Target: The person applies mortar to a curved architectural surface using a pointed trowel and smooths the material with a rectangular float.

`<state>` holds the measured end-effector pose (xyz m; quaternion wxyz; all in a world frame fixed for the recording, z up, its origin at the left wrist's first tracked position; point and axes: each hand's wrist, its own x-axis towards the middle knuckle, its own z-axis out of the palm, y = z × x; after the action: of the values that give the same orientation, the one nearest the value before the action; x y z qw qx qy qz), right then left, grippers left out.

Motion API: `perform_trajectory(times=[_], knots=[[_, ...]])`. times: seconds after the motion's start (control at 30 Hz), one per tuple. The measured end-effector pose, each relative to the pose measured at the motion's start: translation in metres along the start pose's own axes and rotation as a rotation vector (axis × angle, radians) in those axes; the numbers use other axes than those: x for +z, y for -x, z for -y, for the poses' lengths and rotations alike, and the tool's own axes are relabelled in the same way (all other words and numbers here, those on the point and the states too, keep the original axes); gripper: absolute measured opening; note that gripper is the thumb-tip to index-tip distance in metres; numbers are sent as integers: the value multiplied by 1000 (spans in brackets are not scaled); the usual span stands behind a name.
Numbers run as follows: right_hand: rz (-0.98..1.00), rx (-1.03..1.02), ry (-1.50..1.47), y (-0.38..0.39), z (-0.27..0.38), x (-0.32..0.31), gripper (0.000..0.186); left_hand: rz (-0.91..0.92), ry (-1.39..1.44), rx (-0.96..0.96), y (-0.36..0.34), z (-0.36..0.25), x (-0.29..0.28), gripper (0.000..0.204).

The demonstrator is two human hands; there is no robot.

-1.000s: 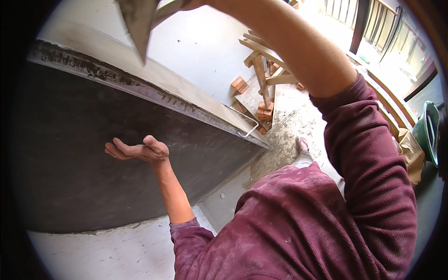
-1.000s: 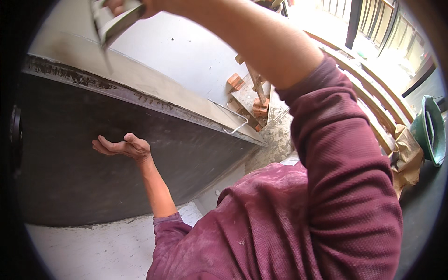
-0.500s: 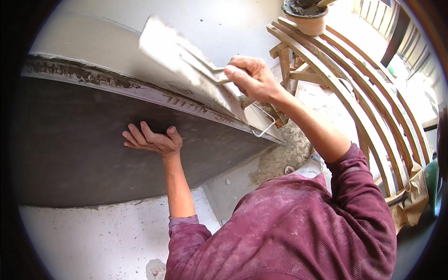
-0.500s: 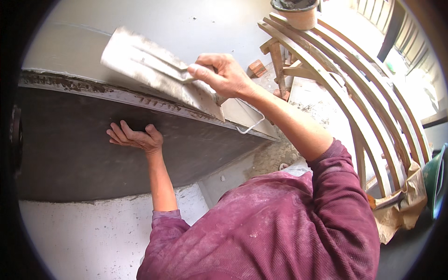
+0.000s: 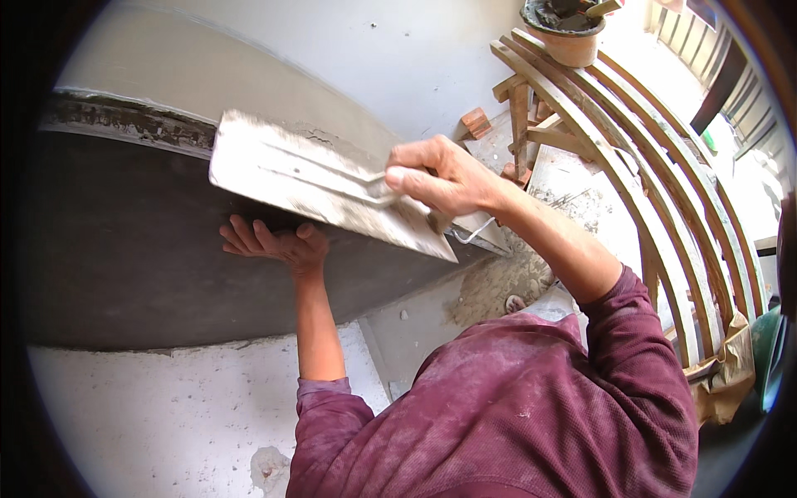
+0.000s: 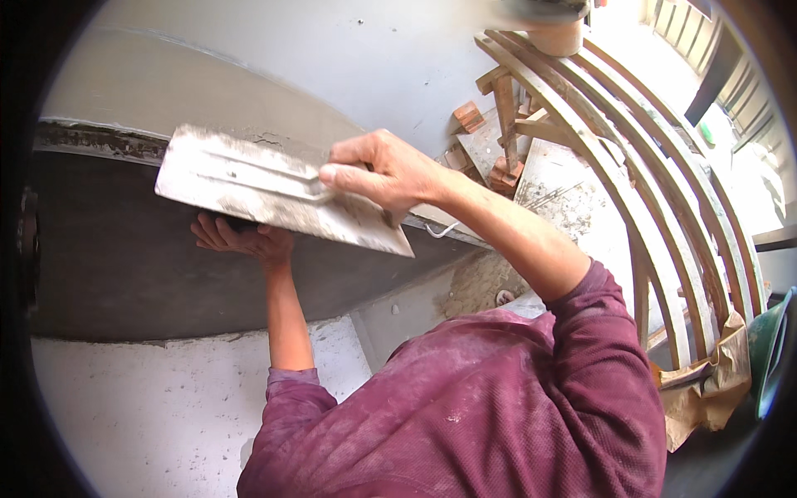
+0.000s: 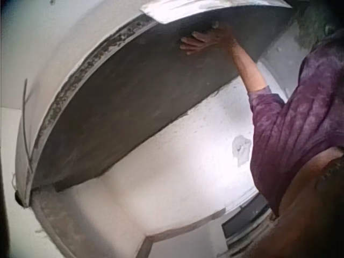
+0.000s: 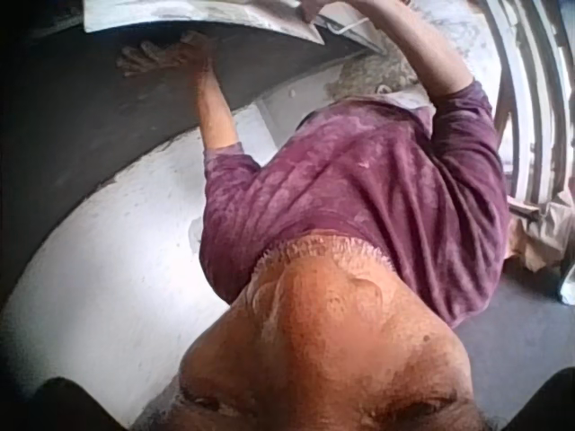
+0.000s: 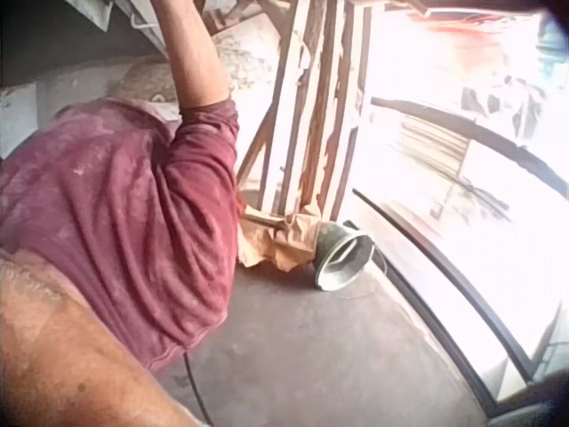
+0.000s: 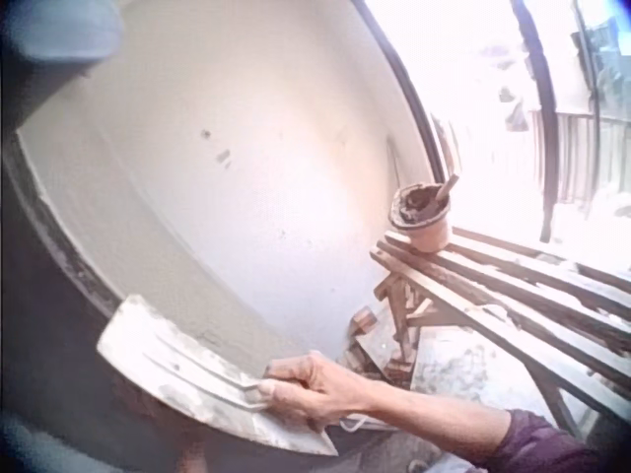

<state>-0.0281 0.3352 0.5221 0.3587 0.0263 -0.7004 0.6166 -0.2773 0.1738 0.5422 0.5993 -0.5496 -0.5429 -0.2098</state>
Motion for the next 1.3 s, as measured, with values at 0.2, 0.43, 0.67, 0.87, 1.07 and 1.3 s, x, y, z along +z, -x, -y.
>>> perform_trajectory(times=[0.2,0.43,0.67,0.87,1.07,1.3], knots=[[-266,434,-355,33,-15,-33,49,-63,73,23,-8,3,-1,59],[-454,792,-509,38,-129,-67,42,-82,41,21,-6,0,1,56],[-386,1075,-539,36,-181,-51,46,-75,7,23,-2,3,3,57],[-335,1105,-484,31,-198,-34,45,-92,-30,78,-1,8,2,60],[-193,1014,-830,25,-187,-36,35,-122,-18,112,-2,9,5,62],[-240,1001,-955,4,-121,-30,36,-126,0,49,-2,5,7,61]])
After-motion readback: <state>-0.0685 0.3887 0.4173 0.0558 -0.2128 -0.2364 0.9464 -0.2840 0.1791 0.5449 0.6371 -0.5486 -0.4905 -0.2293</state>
